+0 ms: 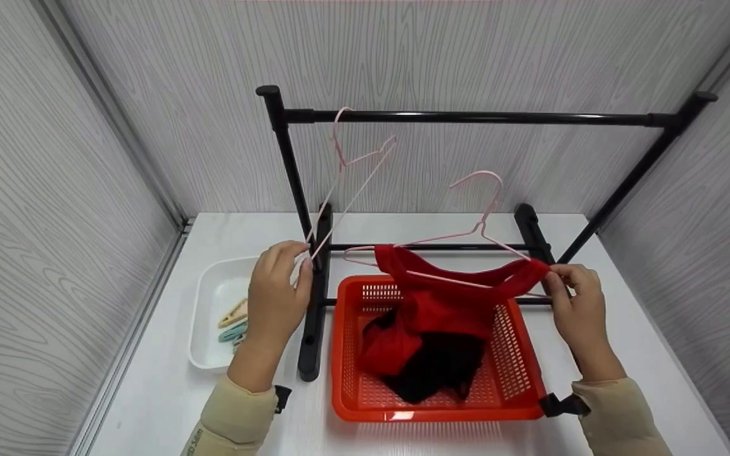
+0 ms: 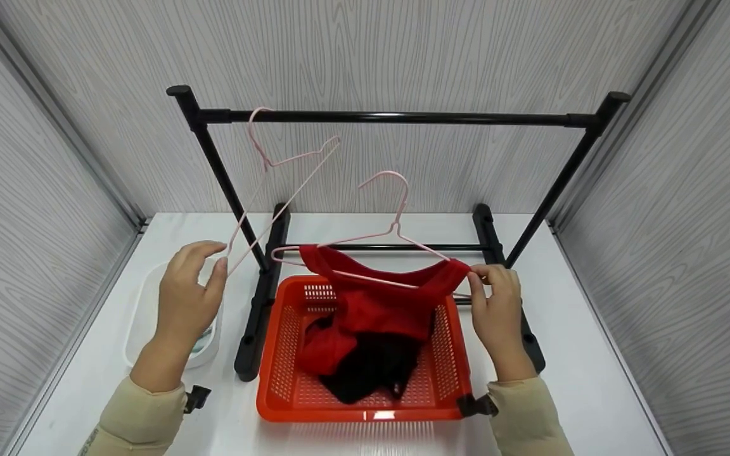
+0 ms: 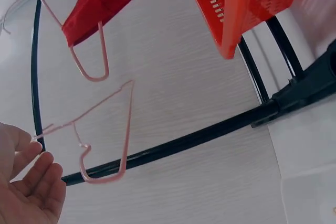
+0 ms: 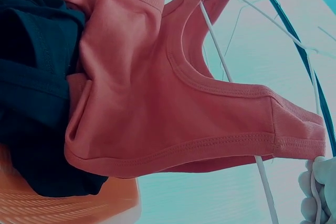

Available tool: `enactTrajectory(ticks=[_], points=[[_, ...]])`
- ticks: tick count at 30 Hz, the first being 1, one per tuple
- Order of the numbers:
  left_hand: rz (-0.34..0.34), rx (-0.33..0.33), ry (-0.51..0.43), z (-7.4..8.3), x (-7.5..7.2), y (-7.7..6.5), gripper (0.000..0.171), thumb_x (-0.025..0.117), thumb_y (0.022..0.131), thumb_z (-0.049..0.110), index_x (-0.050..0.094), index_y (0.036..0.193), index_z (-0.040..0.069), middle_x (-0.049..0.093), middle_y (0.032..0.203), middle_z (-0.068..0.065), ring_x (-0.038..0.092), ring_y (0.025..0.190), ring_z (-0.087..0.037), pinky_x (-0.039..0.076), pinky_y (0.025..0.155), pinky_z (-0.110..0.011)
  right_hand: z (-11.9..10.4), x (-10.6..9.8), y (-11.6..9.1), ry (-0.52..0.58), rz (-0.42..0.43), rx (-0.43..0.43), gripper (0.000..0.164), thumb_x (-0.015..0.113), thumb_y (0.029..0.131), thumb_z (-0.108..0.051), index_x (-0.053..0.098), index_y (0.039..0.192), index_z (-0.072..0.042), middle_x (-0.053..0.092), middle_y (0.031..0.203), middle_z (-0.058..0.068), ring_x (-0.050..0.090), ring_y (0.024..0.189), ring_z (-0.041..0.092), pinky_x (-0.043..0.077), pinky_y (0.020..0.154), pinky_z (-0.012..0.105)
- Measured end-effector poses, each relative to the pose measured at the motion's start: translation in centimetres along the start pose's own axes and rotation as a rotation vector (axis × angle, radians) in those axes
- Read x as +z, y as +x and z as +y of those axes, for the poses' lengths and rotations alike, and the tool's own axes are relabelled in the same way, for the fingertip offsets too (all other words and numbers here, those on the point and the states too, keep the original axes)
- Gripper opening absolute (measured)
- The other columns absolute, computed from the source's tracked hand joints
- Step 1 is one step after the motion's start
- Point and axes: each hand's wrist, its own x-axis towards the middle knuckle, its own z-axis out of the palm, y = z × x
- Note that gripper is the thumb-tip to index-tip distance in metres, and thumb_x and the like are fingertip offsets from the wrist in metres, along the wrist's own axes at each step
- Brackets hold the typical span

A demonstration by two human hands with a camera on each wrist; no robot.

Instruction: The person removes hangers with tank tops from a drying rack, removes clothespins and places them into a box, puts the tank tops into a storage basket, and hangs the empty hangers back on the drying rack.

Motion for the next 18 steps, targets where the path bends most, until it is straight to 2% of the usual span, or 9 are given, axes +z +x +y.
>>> enactTrajectory(ticks=[9,14,18], points=[[-0.107,0.019,-0.070,2.0,3.1,0.2,0.022,0.066,0.095,0.011,0.068,0.117,0.005,0.065,0.117,-0.011,0.061,0.108,-0.029,0.048,0.098,-0.041,-0.5,0.0,0.1,0.015,-0.001,-0.005,0.007,0.065,0.092,0.006,0.066,0.098,0.009,0.066,0.089,0.015,0.044,0.092,-0.001,0.035,0.081,0.020],[-0.199,0.006,-0.098,2.5,5.0,0.2,0.026,0.067,0.095,0.014,0.066,0.120,0.005,0.063,0.124,-0.012,0.057,0.118,-0.032,0.043,0.105,-0.044,-0.7,0.0,0.1,0.019,-0.007,-0.002,0.007,0.065,0.093,0.005,0.066,0.099,0.009,0.066,0.089,0.014,0.045,0.091,0.000,0.036,0.080,0.018],[-0.242,-0.007,-0.088,2.5,6.2,0.0,0.029,0.065,0.096,0.017,0.065,0.122,0.005,0.062,0.127,-0.013,0.055,0.121,-0.033,0.041,0.107,-0.045,-0.8,0.0,-0.1,0.009,-0.023,0.018,0.008,0.065,0.093,0.003,0.067,0.100,0.007,0.065,0.089,0.012,0.045,0.090,0.002,0.038,0.075,0.014]])
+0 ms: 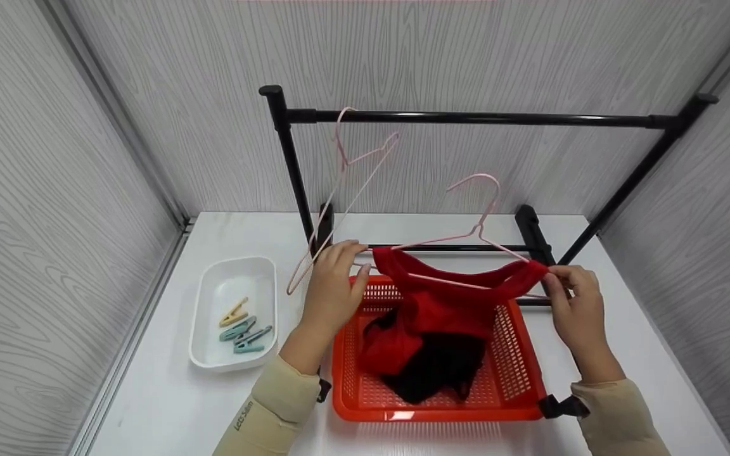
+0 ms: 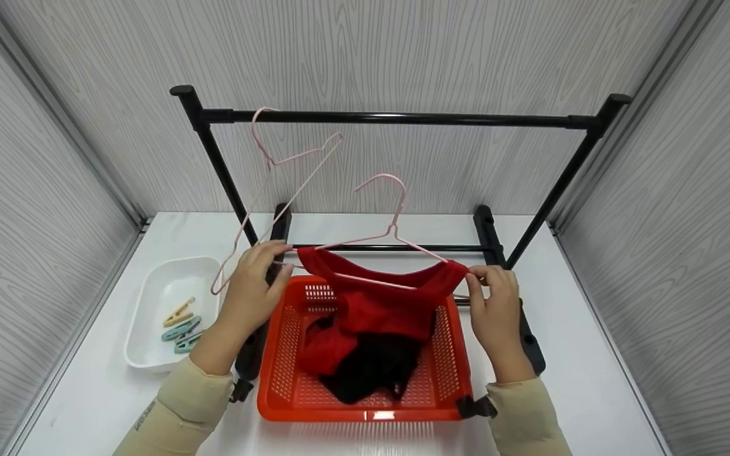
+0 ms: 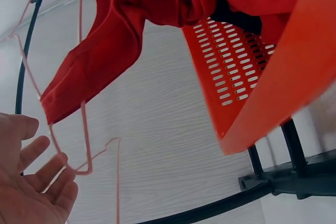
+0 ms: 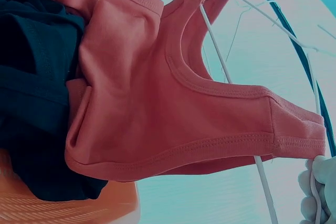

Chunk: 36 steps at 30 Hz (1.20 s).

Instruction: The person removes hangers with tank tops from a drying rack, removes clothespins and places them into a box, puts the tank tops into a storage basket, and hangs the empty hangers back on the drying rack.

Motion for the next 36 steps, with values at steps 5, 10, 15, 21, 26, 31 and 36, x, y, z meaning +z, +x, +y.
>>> enactTrajectory(ticks=[5,10,15,21,26,31,36], points=[[-0.013,-0.003,0.009,0.0,0.8,0.0,0.030,0.064,0.098,0.018,0.064,0.125,0.006,0.063,0.124,-0.012,0.055,0.120,-0.031,0.041,0.106,-0.045,0.0,0.0,-0.1,0.003,-0.025,0.025,0.007,0.065,0.093,0.003,0.067,0.100,0.004,0.064,0.090,0.011,0.045,0.089,0.004,0.039,0.071,0.016],[-0.013,0.007,0.027,0.3,1.2,0.0,0.030,0.064,0.099,0.022,0.064,0.124,0.006,0.064,0.120,-0.011,0.057,0.116,-0.030,0.044,0.102,-0.045,0.0,0.0,-0.1,-0.004,-0.031,0.028,0.007,0.065,0.094,0.003,0.067,0.100,0.004,0.063,0.091,0.011,0.045,0.089,0.003,0.037,0.072,0.016],[-0.026,0.008,0.053,0.6,1.5,0.1,0.030,0.062,0.100,0.025,0.065,0.124,0.006,0.065,0.120,-0.012,0.058,0.115,-0.031,0.043,0.103,-0.047,0.0,0.0,-0.2,-0.013,-0.040,0.036,0.007,0.064,0.094,0.002,0.067,0.101,0.003,0.064,0.091,0.011,0.045,0.089,0.003,0.036,0.070,0.016],[-0.034,0.003,0.060,0.6,1.9,0.1,0.030,0.062,0.100,0.025,0.066,0.123,0.006,0.065,0.119,-0.010,0.058,0.116,-0.031,0.042,0.104,-0.048,0.0,0.1,-0.2,-0.002,-0.048,0.047,0.007,0.064,0.095,0.001,0.067,0.101,0.003,0.063,0.091,0.009,0.046,0.087,0.004,0.037,0.069,0.015],[-0.024,0.002,0.054,0.6,2.4,0.0,0.027,0.062,0.100,0.023,0.067,0.121,0.007,0.066,0.116,-0.010,0.058,0.113,-0.031,0.044,0.098,-0.049,0.0,0.1,-0.2,0.008,-0.049,0.017,0.008,0.065,0.094,0.003,0.067,0.101,0.004,0.063,0.091,0.011,0.047,0.088,0.005,0.037,0.069,0.015],[0.005,-0.004,0.040,0.6,2.8,-0.1,0.020,0.062,0.099,0.022,0.069,0.113,0.010,0.067,0.111,-0.007,0.058,0.110,-0.030,0.043,0.094,-0.048,0.1,0.1,-0.3,0.005,-0.050,-0.002,0.008,0.065,0.093,0.005,0.066,0.101,0.005,0.063,0.090,0.011,0.046,0.087,0.005,0.037,0.070,0.014],[0.027,-0.010,0.031,0.6,2.9,-0.2,0.016,0.063,0.098,0.023,0.069,0.107,0.011,0.069,0.107,-0.005,0.060,0.106,-0.028,0.044,0.088,-0.046,0.0,-0.1,-0.1,0.001,-0.069,0.007,0.008,0.065,0.094,0.004,0.067,0.101,0.004,0.064,0.089,0.010,0.046,0.086,0.006,0.038,0.068,0.013]])
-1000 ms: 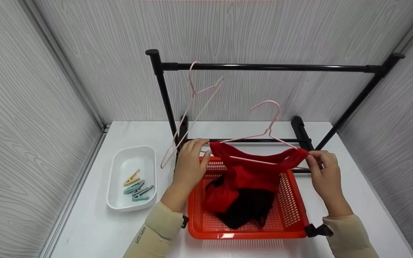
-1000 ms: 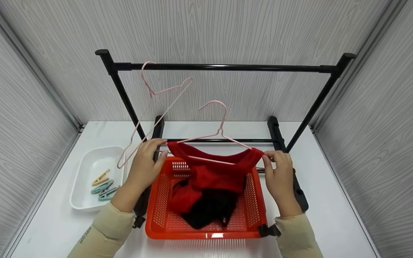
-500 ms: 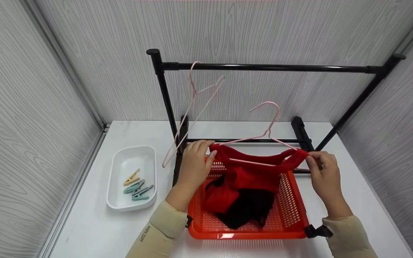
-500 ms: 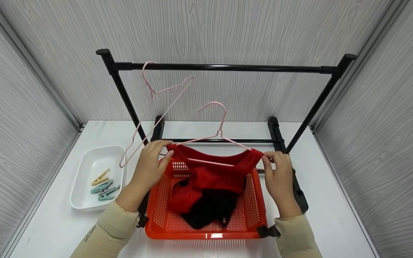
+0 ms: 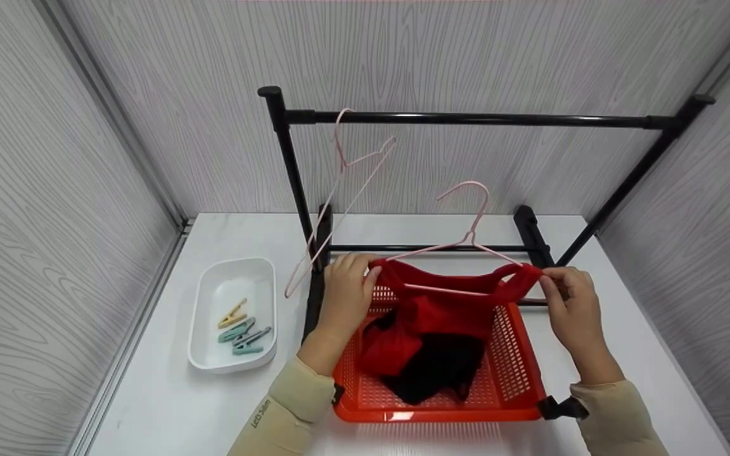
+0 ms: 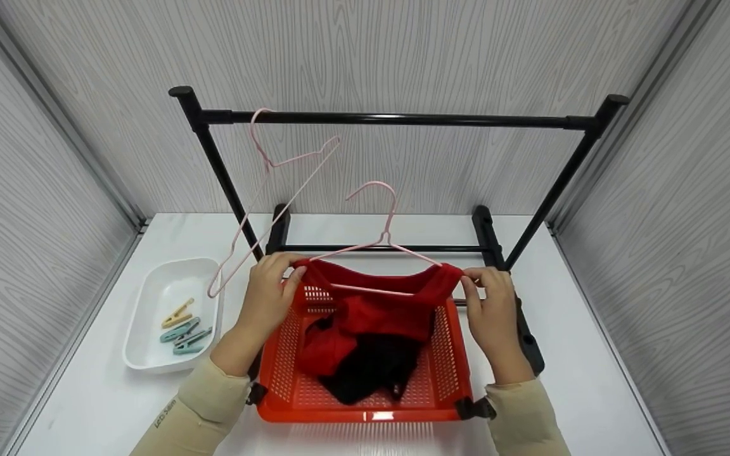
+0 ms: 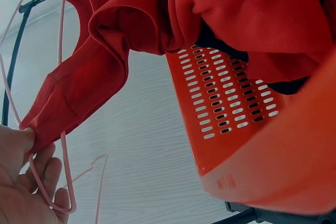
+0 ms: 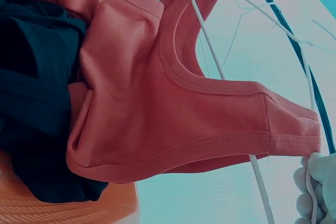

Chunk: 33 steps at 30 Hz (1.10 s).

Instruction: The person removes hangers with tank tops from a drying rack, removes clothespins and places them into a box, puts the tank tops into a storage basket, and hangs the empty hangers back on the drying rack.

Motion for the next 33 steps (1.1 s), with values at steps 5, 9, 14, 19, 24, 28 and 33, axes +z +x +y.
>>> enactTrajectory(ticks=[5,9,14,19,24,28,33], points=[[0.003,-0.011,0.000,0.0,0.2,-0.1,0.017,0.061,0.098,0.024,0.069,0.106,0.011,0.070,0.104,-0.004,0.061,0.101,-0.026,0.043,0.082,-0.044,0.0,-0.2,0.2,-0.021,-0.006,0.006,0.009,0.065,0.094,0.002,0.068,0.103,0.003,0.065,0.090,0.010,0.047,0.088,0.006,0.038,0.071,0.015],[0.015,-0.009,-0.008,0.0,0.3,-0.1,0.017,0.061,0.098,0.025,0.069,0.105,0.012,0.070,0.102,-0.003,0.061,0.099,-0.026,0.042,0.080,-0.043,-0.2,-0.5,0.3,0.002,-0.014,0.003,0.015,0.063,0.096,0.001,0.068,0.109,0.004,0.066,0.094,0.012,0.048,0.092,0.005,0.037,0.076,0.023],[0.031,-0.007,-0.027,0.1,0.2,-0.1,0.016,0.060,0.098,0.024,0.068,0.104,0.011,0.069,0.100,-0.004,0.061,0.098,-0.027,0.042,0.083,-0.044,-0.5,-0.7,0.7,0.029,-0.001,-0.044,0.020,0.060,0.097,0.002,0.067,0.116,0.004,0.068,0.101,0.013,0.049,0.096,0.004,0.038,0.082,0.029],[0.045,-0.010,-0.036,0.3,0.1,0.0,0.015,0.061,0.098,0.023,0.068,0.103,0.010,0.068,0.098,-0.005,0.060,0.098,-0.027,0.042,0.084,-0.045,-1.3,-0.6,1.6,0.042,0.051,-0.133,0.023,0.064,0.093,0.005,0.069,0.115,0.002,0.068,0.107,0.015,0.051,0.101,0.014,0.036,0.087,0.025],[0.031,-0.008,-0.019,0.4,0.1,0.0,0.017,0.060,0.098,0.023,0.068,0.104,0.009,0.069,0.099,-0.006,0.060,0.096,-0.027,0.042,0.083,-0.046,-2.3,-0.1,2.2,0.031,0.052,-0.163,0.025,0.067,0.091,0.006,0.072,0.115,0.000,0.067,0.114,0.015,0.051,0.102,0.015,0.040,0.081,0.012],[0.035,-0.006,-0.018,0.6,0.1,-0.1,0.018,0.059,0.099,0.024,0.067,0.105,0.009,0.069,0.100,-0.005,0.059,0.094,-0.026,0.042,0.082,-0.045,-3.4,0.5,2.7,-0.010,0.029,-0.216,0.025,0.071,0.089,0.004,0.072,0.114,-0.001,0.067,0.113,0.015,0.051,0.099,0.016,0.041,0.073,0.010],[0.035,-0.008,-0.020,0.7,0.2,-0.3,0.018,0.058,0.100,0.025,0.067,0.105,0.011,0.069,0.102,-0.003,0.059,0.094,-0.024,0.042,0.083,-0.044,-4.5,1.2,3.4,-0.048,0.008,-0.293,0.025,0.074,0.087,0.004,0.074,0.111,-0.002,0.070,0.107,0.012,0.057,0.099,0.025,0.043,0.080,0.023]])
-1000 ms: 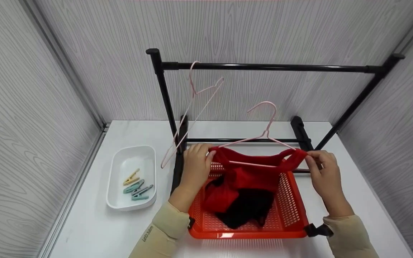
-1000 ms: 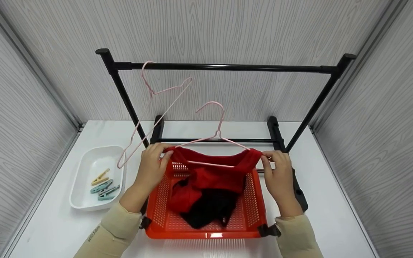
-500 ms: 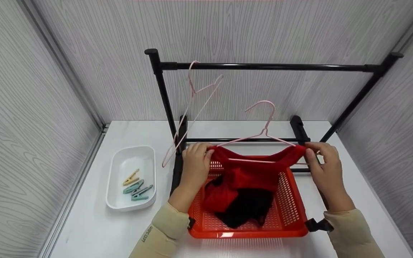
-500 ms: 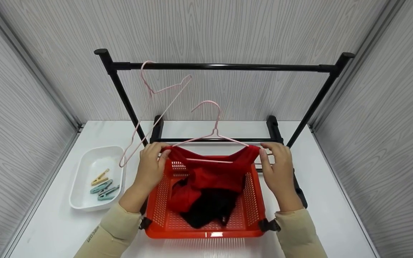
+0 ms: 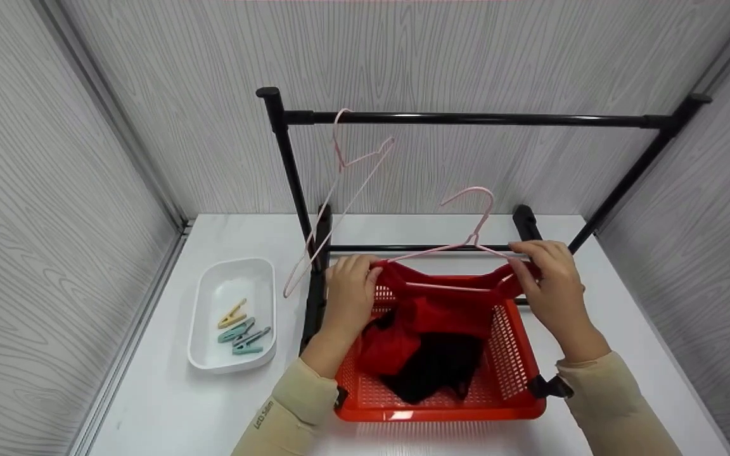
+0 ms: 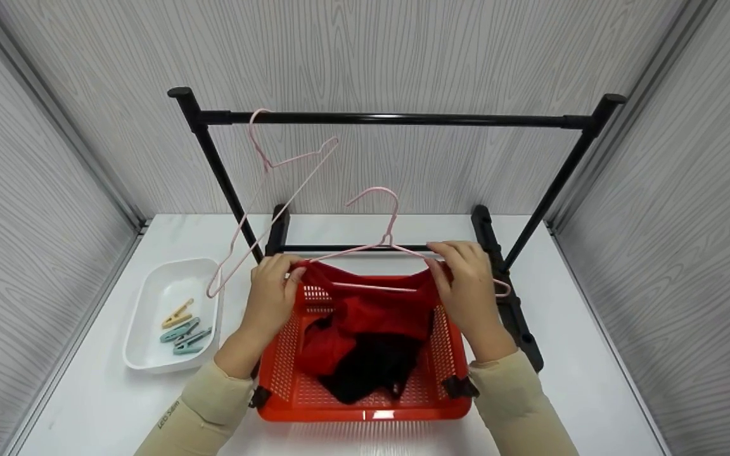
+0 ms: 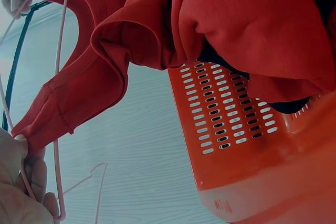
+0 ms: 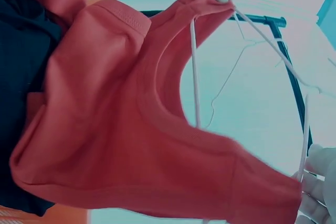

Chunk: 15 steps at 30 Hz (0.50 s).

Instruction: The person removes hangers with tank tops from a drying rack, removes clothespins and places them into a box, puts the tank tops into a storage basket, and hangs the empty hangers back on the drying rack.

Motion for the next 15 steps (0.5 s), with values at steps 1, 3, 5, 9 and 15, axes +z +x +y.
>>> enactTrajectory(ticks=[1,3,5,9,15], points=[[0.000,-0.001,0.002,0.02,0.07,-0.03,0.017,0.058,0.100,0.024,0.067,0.105,0.011,0.069,0.102,-0.003,0.059,0.094,-0.024,0.042,0.083,-0.043,-0.12,0.11,0.17,-0.005,-0.015,-0.015,0.025,0.073,0.087,0.004,0.074,0.111,-0.003,0.070,0.106,0.011,0.057,0.099,0.025,0.042,0.081,0.024],[0.004,0.000,0.000,0.05,0.19,-0.07,0.017,0.058,0.100,0.024,0.067,0.105,0.010,0.068,0.101,-0.003,0.058,0.093,-0.024,0.042,0.082,-0.044,-0.29,0.29,0.40,-0.006,-0.043,-0.051,0.024,0.072,0.088,0.005,0.074,0.111,-0.004,0.070,0.103,0.010,0.058,0.096,0.023,0.043,0.081,0.024],[0.006,0.004,0.000,0.07,0.31,-0.12,0.017,0.058,0.100,0.023,0.067,0.105,0.010,0.068,0.101,-0.003,0.058,0.092,-0.024,0.041,0.082,-0.044,-0.37,0.39,0.47,-0.016,-0.064,-0.083,0.024,0.070,0.089,0.005,0.074,0.110,-0.005,0.070,0.101,0.008,0.058,0.093,0.020,0.043,0.079,0.022],[0.006,0.014,-0.006,0.12,0.41,-0.12,0.016,0.058,0.100,0.023,0.067,0.104,0.010,0.069,0.100,-0.004,0.059,0.092,-0.025,0.042,0.082,-0.044,-0.41,0.38,0.37,-0.029,-0.072,-0.104,0.023,0.069,0.089,0.007,0.075,0.108,-0.005,0.069,0.097,0.007,0.058,0.088,0.018,0.043,0.076,0.020],[0.025,0.019,-0.062,0.06,0.29,-0.19,0.013,0.060,0.099,0.021,0.068,0.102,0.011,0.069,0.098,-0.004,0.061,0.093,-0.025,0.045,0.082,-0.044,-0.42,0.33,0.32,0.000,-0.040,-0.093,0.024,0.070,0.086,0.009,0.076,0.104,-0.006,0.070,0.095,0.009,0.059,0.085,0.021,0.042,0.074,0.020]])
